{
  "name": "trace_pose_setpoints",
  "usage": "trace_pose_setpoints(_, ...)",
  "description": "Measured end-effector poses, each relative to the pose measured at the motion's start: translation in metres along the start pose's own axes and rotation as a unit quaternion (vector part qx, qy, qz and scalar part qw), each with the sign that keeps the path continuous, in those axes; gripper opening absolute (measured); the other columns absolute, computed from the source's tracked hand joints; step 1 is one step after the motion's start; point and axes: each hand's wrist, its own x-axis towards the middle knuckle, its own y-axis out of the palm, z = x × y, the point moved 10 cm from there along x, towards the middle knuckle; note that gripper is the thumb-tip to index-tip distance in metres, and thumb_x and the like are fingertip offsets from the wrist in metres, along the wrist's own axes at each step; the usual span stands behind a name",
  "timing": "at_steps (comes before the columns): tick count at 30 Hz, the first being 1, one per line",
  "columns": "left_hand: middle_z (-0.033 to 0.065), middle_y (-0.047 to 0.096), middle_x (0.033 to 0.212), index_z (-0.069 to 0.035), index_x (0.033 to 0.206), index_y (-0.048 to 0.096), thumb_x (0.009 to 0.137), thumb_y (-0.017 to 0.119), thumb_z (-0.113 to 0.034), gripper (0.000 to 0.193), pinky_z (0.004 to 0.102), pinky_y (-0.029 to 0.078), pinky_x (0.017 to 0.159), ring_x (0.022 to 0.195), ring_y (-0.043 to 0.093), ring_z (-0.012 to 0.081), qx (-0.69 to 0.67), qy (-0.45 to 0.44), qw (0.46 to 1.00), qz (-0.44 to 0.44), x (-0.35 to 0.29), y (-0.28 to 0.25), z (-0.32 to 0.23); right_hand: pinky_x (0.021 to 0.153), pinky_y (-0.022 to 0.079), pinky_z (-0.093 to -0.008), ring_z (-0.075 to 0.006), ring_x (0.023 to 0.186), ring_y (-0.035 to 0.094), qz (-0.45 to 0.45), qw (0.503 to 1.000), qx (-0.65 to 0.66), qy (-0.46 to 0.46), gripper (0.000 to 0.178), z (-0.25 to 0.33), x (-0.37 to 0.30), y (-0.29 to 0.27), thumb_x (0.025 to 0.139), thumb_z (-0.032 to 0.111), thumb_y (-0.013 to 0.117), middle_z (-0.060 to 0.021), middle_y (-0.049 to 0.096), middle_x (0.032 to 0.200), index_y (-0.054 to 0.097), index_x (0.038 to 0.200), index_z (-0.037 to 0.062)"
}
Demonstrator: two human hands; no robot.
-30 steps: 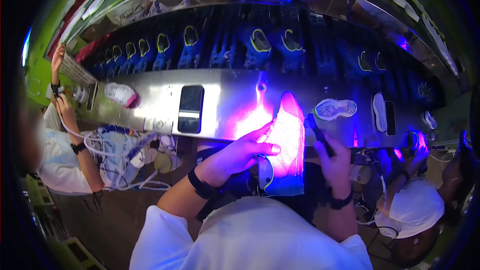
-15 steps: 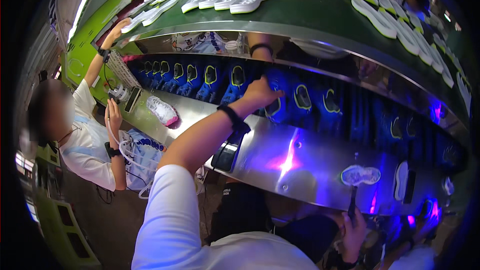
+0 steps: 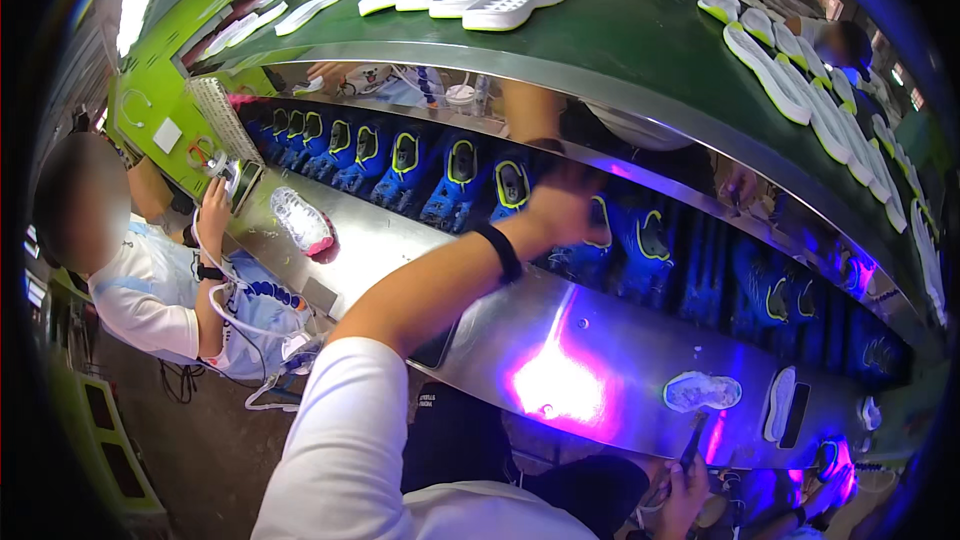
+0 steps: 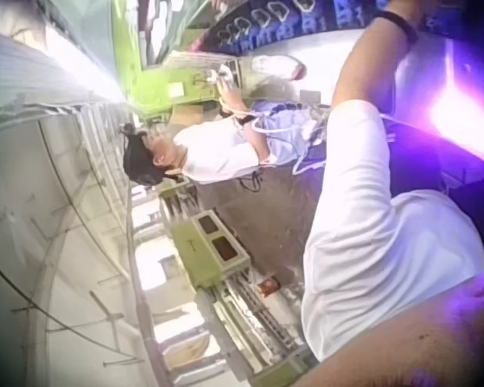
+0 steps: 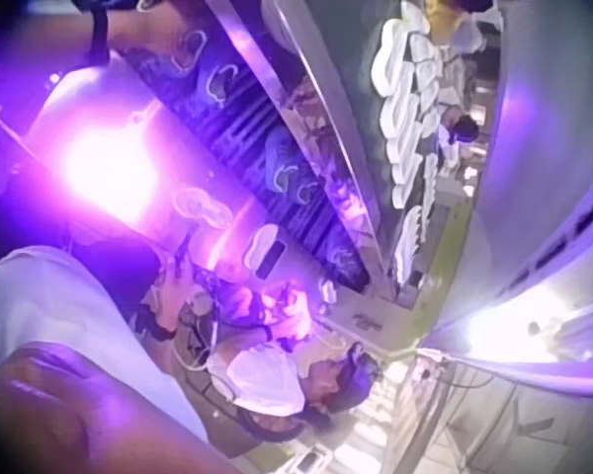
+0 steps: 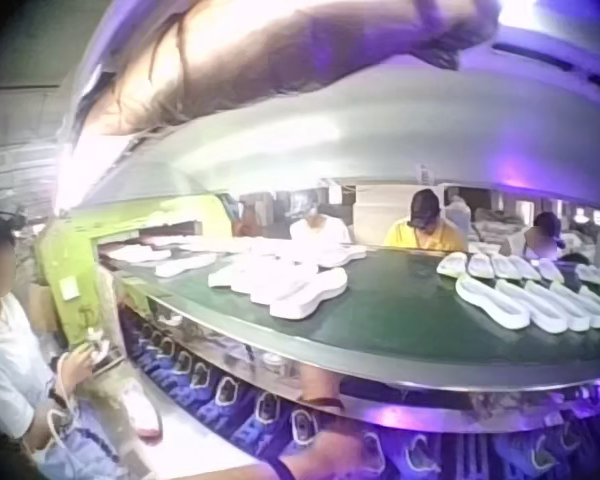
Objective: Manually apply glue or treatment to shoe uppers and soles during assembly.
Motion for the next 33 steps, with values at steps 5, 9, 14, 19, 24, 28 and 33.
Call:
trace_pose_setpoints(5,0.0296,0.047,0.143,-0.006,0.135,0.06,0.061,0.089,-0.045,0.088,0.0515,0.047,0.108,0.134,0.044,0.0484,-0.06,-0.063,0.991,0.104,-0.02,0.039,-0.017,0.049,0.039,-0.0194,-0.0049,0.061,0.054,-0.002,0.992,0.051,-0.111,0.037,-0.005,0.027,0.013,0.097,0.003,0.062,-0.0034,0.067,0.092,0.058,0.134,0.0007)
trace_pose_setpoints(9,0.0277,0.048,0.14,-0.005,0.129,0.063,0.053,0.089,-0.03,0.083,0.0504,0.048,0.108,0.127,0.049,0.0472,-0.115,-0.079,0.989,0.054,-0.02,0.034,-0.004,0.051,0.042,-0.0196,-0.0053,0.062,0.055,-0.004,0.988,0.042,-0.146,0.037,-0.001,0.022,0.011,0.097,0.002,0.059,-0.0045,0.068,0.093,0.057,0.134,0.0003)
trace_pose_setpoints(14,0.0267,0.049,0.138,-0.005,0.124,0.065,0.051,0.09,-0.027,0.08,0.0508,0.046,0.109,0.128,0.048,0.0474,-0.128,-0.041,0.99,0.037,-0.008,0.035,-0.009,0.048,0.041,-0.0201,-0.0049,0.06,0.054,0.01,0.995,0.041,-0.094,0.035,-0.004,0.02,0.004,0.097,0.002,0.061,-0.0047,0.069,0.093,0.058,0.132,0.0011)
trace_pose_setpoints(19,0.027,0.048,0.139,-0.005,0.125,0.064,0.051,0.091,-0.027,0.082,0.0509,0.046,0.109,0.127,0.048,0.0474,-0.096,-0.046,0.994,-0.011,-0.005,0.007,-0.019,0.053,0.039,-0.0229,-0.0065,0.06,0.049,-0.027,0.994,0.005,-0.101,0.028,-0.003,0.013,-0.032,0.098,0.013,0.068,0.0036,0.059,0.076,0.065,0.124,0.0015)
trace_pose_setpoints(24,0.0285,0.043,0.144,-0.008,0.137,0.057,0.052,0.092,-0.031,0.095,0.0547,0.048,0.105,0.13,0.048,0.0488,-0.045,-0.075,0.995,0.049,0.009,0.032,-0.003,0.052,0.037,-0.0238,-0.0057,0.058,0.049,-0.005,0.992,-0.008,-0.129,0.023,0.005,0.016,-0.046,0.099,0.015,0.068,0.0035,0.059,0.073,0.067,0.12,0.003)
trace_pose_setpoints(28,0.0298,0.04,0.147,-0.011,0.149,0.044,0.055,0.093,-0.037,0.11,0.0563,0.046,0.106,0.14,0.038,0.0483,0.026,-0.032,0.999,0.021,0.022,0.019,-0.088,0.052,0.037,-0.0214,-0.0043,0.059,0.049,-0.017,0.995,0.042,-0.094,0.026,-0.001,0.01,-0.057,0.1,0.013,0.067,0.0043,0.061,0.076,0.066,0.124,0.004)
trace_pose_setpoints(33,0.0294,0.039,0.15,-0.009,0.148,0.046,0.056,0.093,-0.046,0.109,0.0552,0.046,0.107,0.139,0.04,0.0468,-0.05,-0.063,0.988,0.133,0.025,0.06,-0.152,0.052,0.037,-0.0194,-0.0036,0.061,0.05,-0.024,0.994,0.067,-0.08,0.033,-0.015,-0.003,-0.075,0.101,0.011,0.065,0.0036,0.067,0.085,0.063,0.134,0.0058)
